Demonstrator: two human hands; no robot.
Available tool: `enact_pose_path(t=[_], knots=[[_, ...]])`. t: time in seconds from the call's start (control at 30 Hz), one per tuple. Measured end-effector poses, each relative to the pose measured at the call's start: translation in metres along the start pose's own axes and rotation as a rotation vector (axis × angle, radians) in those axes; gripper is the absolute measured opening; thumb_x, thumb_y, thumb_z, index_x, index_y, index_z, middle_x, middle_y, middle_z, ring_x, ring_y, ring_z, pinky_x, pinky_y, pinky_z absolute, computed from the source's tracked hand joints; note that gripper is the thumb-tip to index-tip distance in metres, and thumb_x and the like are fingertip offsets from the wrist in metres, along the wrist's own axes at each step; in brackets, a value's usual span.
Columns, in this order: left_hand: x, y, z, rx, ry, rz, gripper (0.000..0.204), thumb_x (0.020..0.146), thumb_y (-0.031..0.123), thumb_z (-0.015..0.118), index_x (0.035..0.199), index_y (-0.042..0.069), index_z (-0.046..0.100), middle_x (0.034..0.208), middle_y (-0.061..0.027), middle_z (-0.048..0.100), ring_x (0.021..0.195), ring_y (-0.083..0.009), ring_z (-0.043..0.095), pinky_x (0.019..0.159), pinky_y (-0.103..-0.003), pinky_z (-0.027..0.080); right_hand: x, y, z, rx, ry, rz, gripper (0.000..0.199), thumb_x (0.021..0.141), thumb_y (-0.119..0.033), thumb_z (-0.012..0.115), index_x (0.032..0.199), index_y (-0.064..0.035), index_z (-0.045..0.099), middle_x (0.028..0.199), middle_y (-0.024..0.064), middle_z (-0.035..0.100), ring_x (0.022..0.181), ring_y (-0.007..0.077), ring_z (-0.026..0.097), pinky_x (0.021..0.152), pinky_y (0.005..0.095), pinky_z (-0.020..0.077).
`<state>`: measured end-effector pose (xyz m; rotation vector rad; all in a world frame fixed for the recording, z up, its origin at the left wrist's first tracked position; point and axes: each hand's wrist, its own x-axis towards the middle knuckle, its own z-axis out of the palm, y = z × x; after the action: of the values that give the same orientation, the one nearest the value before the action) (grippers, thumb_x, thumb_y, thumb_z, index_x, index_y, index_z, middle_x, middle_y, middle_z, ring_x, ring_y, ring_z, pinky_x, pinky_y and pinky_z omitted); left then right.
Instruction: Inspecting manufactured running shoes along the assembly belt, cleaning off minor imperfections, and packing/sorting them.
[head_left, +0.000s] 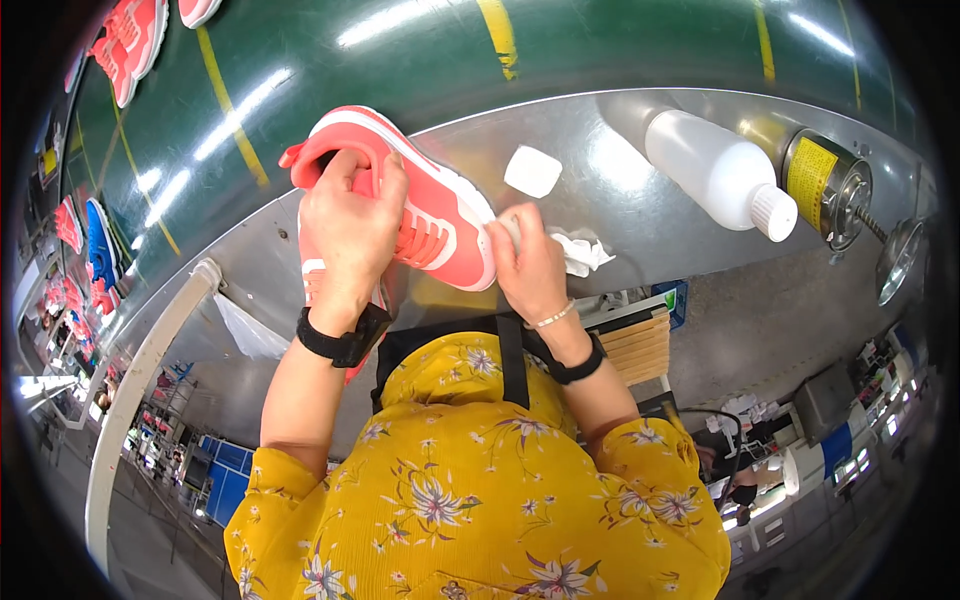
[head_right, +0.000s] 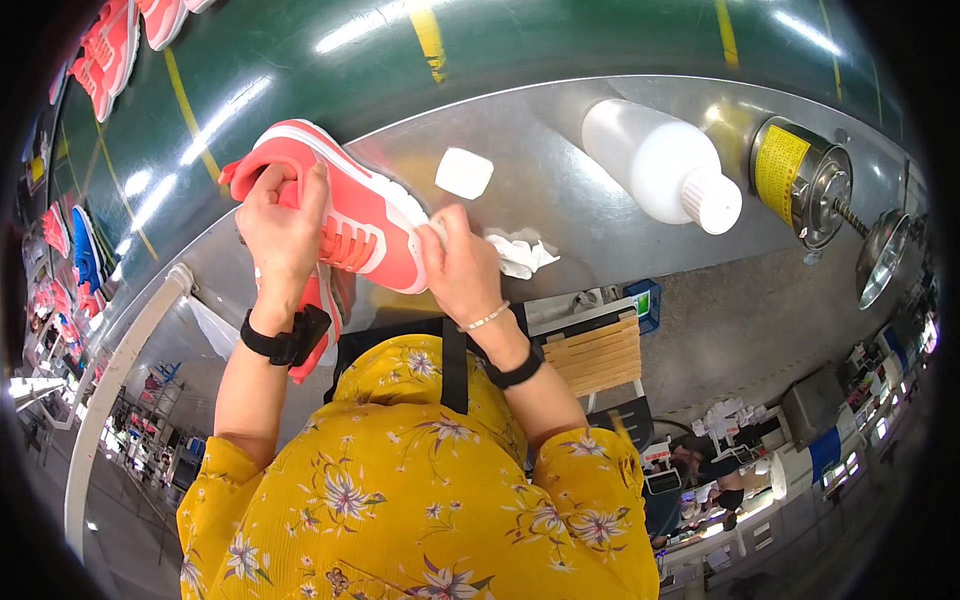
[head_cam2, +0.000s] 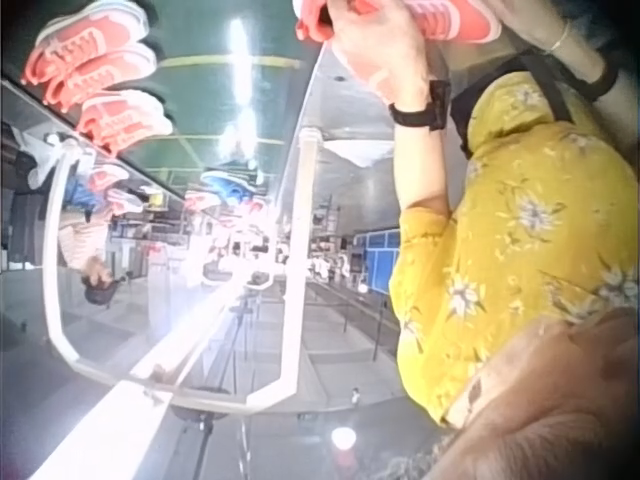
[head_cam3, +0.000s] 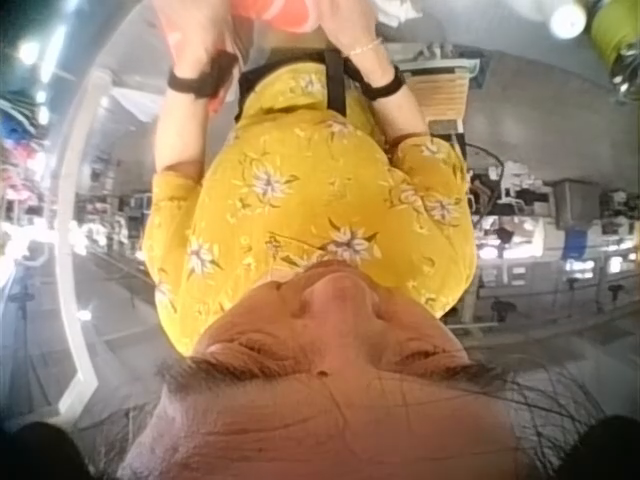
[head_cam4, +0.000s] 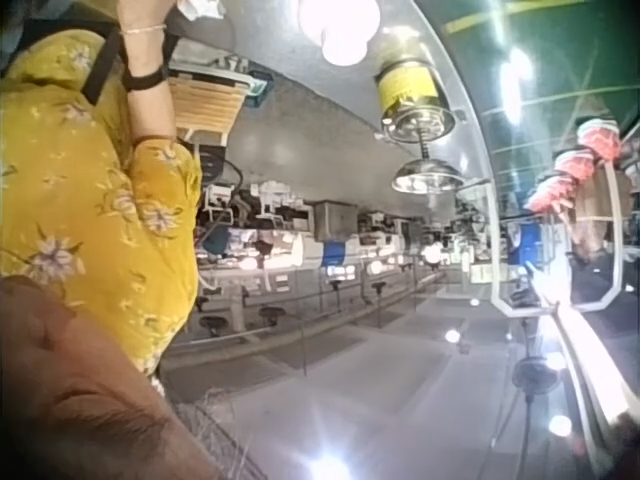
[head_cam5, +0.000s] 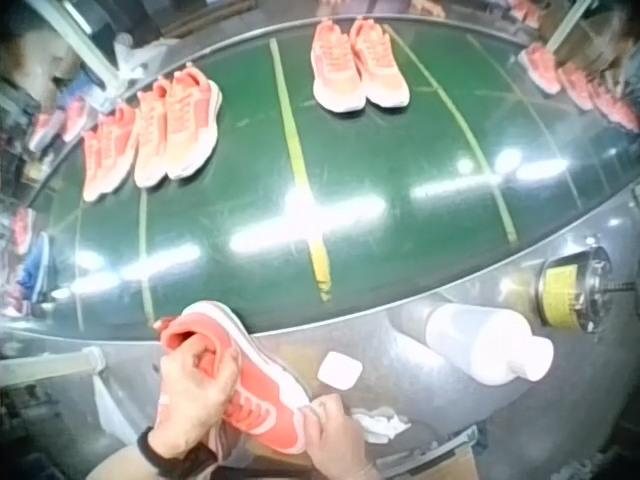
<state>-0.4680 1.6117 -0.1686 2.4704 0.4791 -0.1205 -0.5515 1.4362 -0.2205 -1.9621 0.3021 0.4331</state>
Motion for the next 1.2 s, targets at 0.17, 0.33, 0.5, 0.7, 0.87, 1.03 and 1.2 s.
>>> enact_pose_path(t=[0.17,0.33,0.5,0.7,0.87,1.03,1.2], knots=[[0.002,-0.003,0.001,0.003,-0.001,-0.012,0.024,0.082,0.027,0.072,0.08,0.003,0.066,0.067,-0.0148,0.065,0.063,-0.0317,0.066,0.061,-0.038,0.05,0.013,0.0,0.005,0.084,0.004,-0.088,0.017,0.095,-0.018,0.06,0.099,-0.0055,0.05,0.069,0.0192,0.063,0.065,0.0416,0.063,0.055,0.0473,0.0466],[0.001,-0.005,0.002,0.009,0.017,0.025,0.024,0.082,0.027,0.072,0.08,0.004,0.066,0.066,-0.0144,0.064,0.062,-0.0326,0.065,0.06,-0.038,0.05,0.005,0.002,0.001,-0.02,-0.017,-0.035,0.018,0.095,-0.019,0.06,0.1,-0.0054,0.049,0.07,0.021,0.063,0.068,0.0426,0.064,0.056,0.0479,0.0473],[0.0,-0.006,0.004,0.022,0.01,0.01,0.024,0.081,0.027,0.072,0.08,0.004,0.066,0.067,-0.0145,0.065,0.063,-0.0332,0.065,0.061,-0.038,0.05,0.012,-0.001,0.008,0.037,0.01,-0.062,0.019,0.095,-0.02,0.06,0.1,-0.0051,0.049,0.072,0.0214,0.064,0.069,0.043,0.064,0.057,0.0482,0.0478],[-0.002,-0.001,0.001,0.004,0.03,0.033,0.023,0.081,0.026,0.072,0.08,0.003,0.066,0.067,-0.0148,0.065,0.063,-0.0327,0.066,0.061,-0.037,0.051,0.006,0.001,0.005,0.062,0.035,-0.039,0.02,0.095,-0.02,0.061,0.099,-0.0044,0.048,0.072,0.0216,0.064,0.07,0.0445,0.064,0.057,0.0484,0.0472],[0.0,-0.007,0.005,0.0,0.045,0.045,0.024,0.081,0.025,0.072,0.078,0.003,0.066,0.065,-0.0148,0.065,0.061,-0.032,0.066,0.06,-0.037,0.051,0.009,0.006,0.003,0.087,-0.019,-0.018,0.019,0.094,-0.017,0.061,0.097,-0.0041,0.048,0.072,0.0219,0.064,0.07,0.0444,0.063,0.057,0.0478,0.0473],[-0.002,-0.001,0.002,-0.008,0.031,0.015,0.025,0.081,0.026,0.072,0.079,0.002,0.066,0.066,-0.0146,0.065,0.062,-0.0315,0.066,0.061,-0.037,0.051,0.012,0.003,0.004,0.131,0.015,-0.061,0.019,0.095,-0.018,0.06,0.096,-0.0039,0.048,0.072,0.022,0.063,0.07,0.0442,0.064,0.057,0.0477,0.0474],[0.002,-0.007,0.005,-0.013,0.054,0.051,0.025,0.081,0.026,0.073,0.079,0.002,0.066,0.065,-0.0149,0.065,0.06,-0.0311,0.065,0.06,-0.036,0.05,0.01,0.005,0.004,0.139,-0.021,-0.008,0.018,0.095,-0.018,0.06,0.096,-0.0043,0.047,0.072,0.0225,0.062,0.07,0.0446,0.063,0.057,0.0478,0.0473]])
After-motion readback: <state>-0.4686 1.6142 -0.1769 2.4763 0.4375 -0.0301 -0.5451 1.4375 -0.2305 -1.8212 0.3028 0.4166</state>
